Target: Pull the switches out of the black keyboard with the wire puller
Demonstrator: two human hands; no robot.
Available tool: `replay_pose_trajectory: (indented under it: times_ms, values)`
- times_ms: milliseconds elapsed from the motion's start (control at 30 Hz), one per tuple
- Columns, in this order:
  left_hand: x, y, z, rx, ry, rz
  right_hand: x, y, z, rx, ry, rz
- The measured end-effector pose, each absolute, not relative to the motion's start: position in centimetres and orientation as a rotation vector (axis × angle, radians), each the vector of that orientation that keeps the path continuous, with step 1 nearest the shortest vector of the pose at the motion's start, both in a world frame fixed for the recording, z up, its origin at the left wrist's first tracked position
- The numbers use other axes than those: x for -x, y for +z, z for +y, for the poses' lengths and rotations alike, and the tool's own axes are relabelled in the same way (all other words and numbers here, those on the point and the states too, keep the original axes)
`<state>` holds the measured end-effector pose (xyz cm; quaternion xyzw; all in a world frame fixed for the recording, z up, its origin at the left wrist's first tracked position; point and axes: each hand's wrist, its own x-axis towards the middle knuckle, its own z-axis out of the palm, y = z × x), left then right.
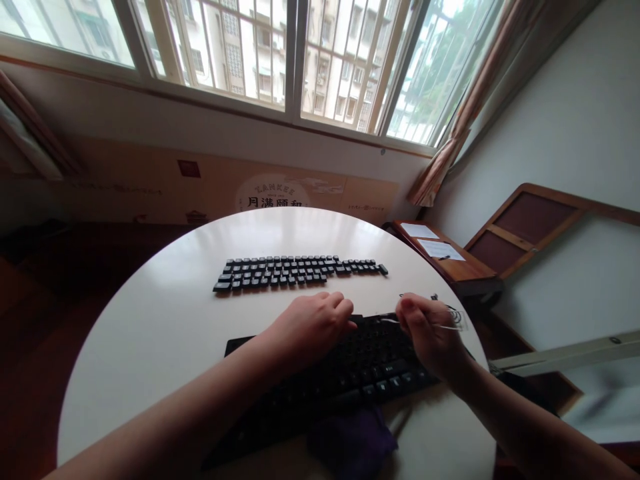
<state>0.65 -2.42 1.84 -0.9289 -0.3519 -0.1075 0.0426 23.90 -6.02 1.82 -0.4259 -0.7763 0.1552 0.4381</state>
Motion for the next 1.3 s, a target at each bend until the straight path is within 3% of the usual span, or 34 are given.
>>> replay_pose_trajectory:
  times_ms: [167, 367, 633, 867, 1300]
  values:
    - [-0.5, 1.5, -1.9, 2.852, -0.312, -1.229, -24.7, 2.9, -3.9, 1.072, -0.096, -2.232]
    - [-0.4, 1.1, -1.5, 2.871, -0.256, -1.335, -23.4, 1.3, -1.0, 0.899, 0.182, -2.589]
    - [-0.5, 0.6, -1.6, 2.885, -0.245, -1.423, -22.7, 0.0, 1.0, 0.885, 0.438, -2.569]
    - [0.0, -0.1, -1.4, 2.81, -0.199, -1.555, -23.7, -1.6, 6.0, 1.171, 0.263, -2.52]
    - [0.1, -0.3, -1.3, 2.832, -0.145, -1.623, -21.2, -2.4, 9.0, 1.302, 0.025, -2.461]
